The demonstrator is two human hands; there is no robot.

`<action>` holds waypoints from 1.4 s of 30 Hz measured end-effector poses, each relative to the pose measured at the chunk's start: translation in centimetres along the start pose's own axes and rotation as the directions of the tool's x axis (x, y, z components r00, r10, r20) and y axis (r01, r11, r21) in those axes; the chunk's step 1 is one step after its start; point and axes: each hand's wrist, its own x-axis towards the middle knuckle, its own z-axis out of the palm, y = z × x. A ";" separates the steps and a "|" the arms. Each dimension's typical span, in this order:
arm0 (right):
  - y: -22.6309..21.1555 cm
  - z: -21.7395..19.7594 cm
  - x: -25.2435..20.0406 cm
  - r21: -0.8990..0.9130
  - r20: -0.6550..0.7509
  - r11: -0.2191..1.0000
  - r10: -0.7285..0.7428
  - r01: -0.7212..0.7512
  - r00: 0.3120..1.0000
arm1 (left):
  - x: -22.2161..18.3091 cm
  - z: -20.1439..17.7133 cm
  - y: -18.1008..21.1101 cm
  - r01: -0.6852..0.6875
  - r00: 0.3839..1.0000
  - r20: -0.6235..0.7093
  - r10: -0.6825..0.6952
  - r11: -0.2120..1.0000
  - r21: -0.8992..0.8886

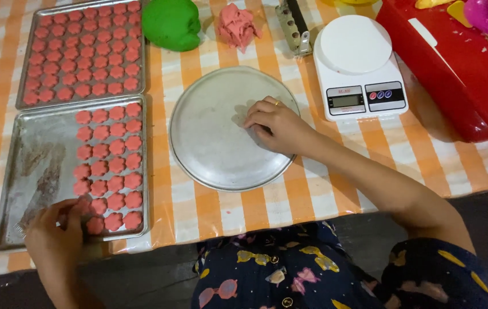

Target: Weighing, rolling, and molding pink dough into small flower shapes and placing them on a baking tray.

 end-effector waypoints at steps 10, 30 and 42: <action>6.2 -6.8 8.1 -0.287 0.095 0.896 0.380 -0.340 0.920 | 2.8 -2.9 8.0 -0.195 0.969 -0.176 0.173 0.974 -0.116; 22.3 2.4 18.2 -0.749 -0.241 0.639 -0.020 -0.173 0.970 | 16.4 0.3 30.6 -0.536 0.701 0.208 0.682 0.697 -0.476; 10.9 -10.0 17.0 0.120 0.223 0.671 0.700 -0.732 0.679 | 27.8 17.9 38.2 -0.434 0.736 0.449 0.507 0.862 -0.262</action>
